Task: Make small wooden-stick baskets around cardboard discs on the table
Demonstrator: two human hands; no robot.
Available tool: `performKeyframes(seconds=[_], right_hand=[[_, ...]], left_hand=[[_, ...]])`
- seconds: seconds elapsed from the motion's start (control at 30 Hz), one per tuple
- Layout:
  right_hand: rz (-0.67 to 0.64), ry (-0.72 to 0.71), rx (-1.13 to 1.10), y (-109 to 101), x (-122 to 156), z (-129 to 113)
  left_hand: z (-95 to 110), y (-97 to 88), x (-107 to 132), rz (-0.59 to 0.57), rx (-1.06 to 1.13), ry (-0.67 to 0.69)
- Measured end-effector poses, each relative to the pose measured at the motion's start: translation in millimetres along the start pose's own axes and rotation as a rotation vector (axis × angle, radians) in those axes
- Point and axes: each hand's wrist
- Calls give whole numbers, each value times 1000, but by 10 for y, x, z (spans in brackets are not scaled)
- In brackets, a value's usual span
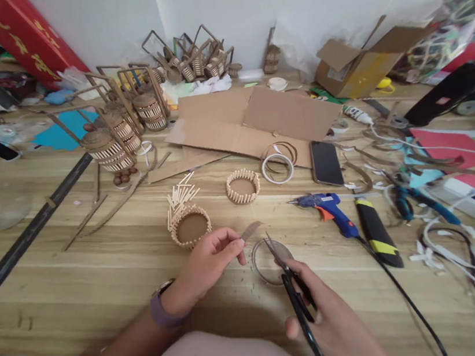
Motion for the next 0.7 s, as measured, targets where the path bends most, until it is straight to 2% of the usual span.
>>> performKeyframes(seconds=[0.13, 0.37, 0.53, 0.7], right_hand=[[-37, 46, -50, 119, -93, -79], [-2, 7, -160, 258, -170, -119], [34, 29, -163, 262, -228, -114], [129, 60, -167, 243, -173, -29]], left_hand=[[-45, 16, -2, -94, 3, 8], [-77, 32, 7, -236, 58, -48], [-29, 25, 26, -245, 19, -73], [-7, 25, 36, -210, -50, -102]])
Point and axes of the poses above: each hand's wrist, its own x-axis away from the middle knuckle, its own y-axis out of the palm, z = x × y, and after that the axes turned 14 degrees about -y, right-handed
